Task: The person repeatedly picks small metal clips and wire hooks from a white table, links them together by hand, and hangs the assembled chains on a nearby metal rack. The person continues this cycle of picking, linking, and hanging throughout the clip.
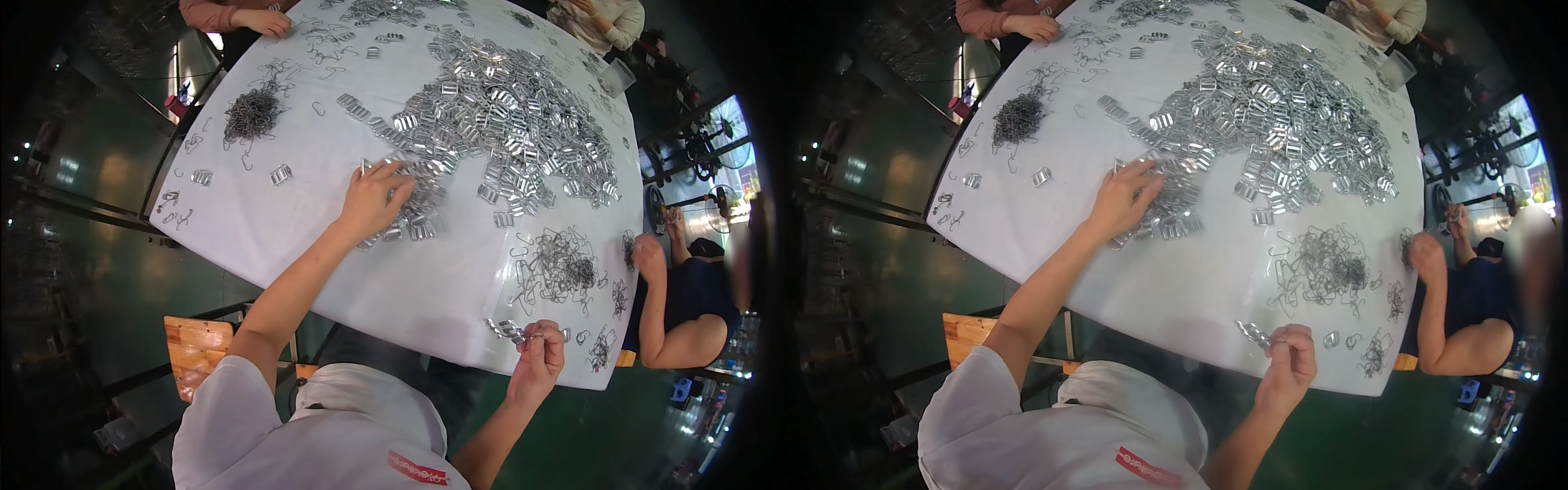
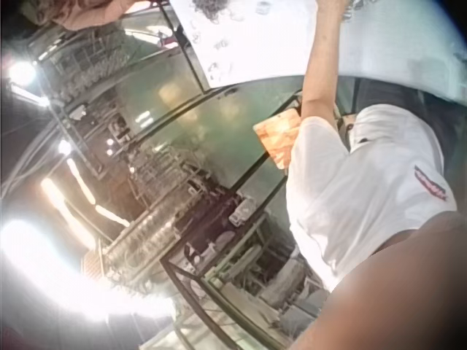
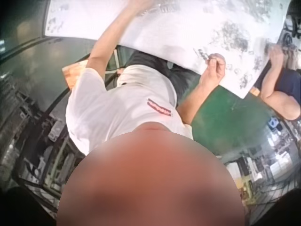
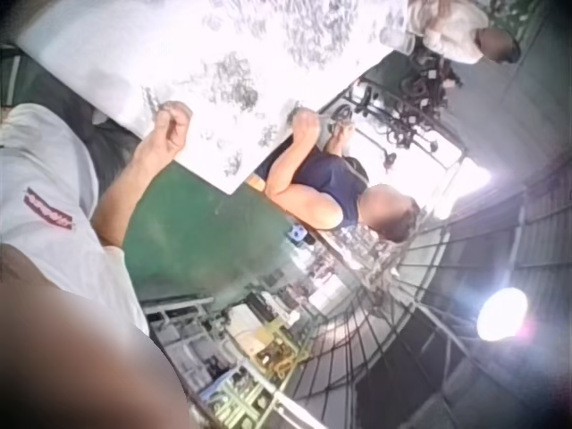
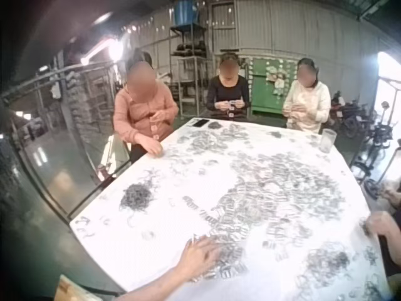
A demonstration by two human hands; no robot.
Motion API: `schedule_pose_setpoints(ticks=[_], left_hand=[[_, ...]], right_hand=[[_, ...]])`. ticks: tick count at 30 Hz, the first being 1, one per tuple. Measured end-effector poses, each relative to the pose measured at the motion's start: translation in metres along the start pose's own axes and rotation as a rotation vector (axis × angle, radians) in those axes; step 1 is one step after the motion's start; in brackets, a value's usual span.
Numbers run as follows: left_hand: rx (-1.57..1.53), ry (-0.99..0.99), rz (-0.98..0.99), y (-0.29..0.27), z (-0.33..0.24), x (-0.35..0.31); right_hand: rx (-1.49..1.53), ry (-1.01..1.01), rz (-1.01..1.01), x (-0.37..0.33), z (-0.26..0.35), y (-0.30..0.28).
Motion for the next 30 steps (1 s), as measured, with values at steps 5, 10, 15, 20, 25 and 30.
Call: schedule_pose_setpoints(ticks=[5, 10, 15, 20, 25, 30], left_hand=[[0.009, -0.124, -0.250, -0.003, 0.056, 0.092], [0.223, 0.073, -0.317, 0.015, 0.079, 0.112], [-0.186, 0.116, 0.003, 0.004, 0.012, 0.029], [-0.135, 0.549, -0.364, -0.025, -0.113, -0.057], [-0.286, 1.281, -0.165, -0.018, -0.223, -0.130], [-0.111, 0.695, -0.273, -0.016, -0.178, -0.091]], right_hand=[[-0.007, -0.024, -0.006, -0.007, 0.005, 0.003], [-0.017, -0.020, -0.003, -0.015, 0.004, 0.003], [-0.029, 0.025, -0.013, -0.013, -0.004, 0.010], [-0.156, -0.110, 0.031, 0.016, -0.017, 0.023], [-0.183, -0.166, -0.027, 0.048, -0.030, 0.044], [-0.223, -0.137, -0.093, 0.055, -0.022, 0.043]])
Point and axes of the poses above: each hand's wrist, its own x-axis towards the middle knuckle, its own y-axis out of the palm, z = x × y, the point moved 2 cm from there along x, towards the middle knuckle, and after that the axes turned 5 degrees about x, right-handed, at the moved point
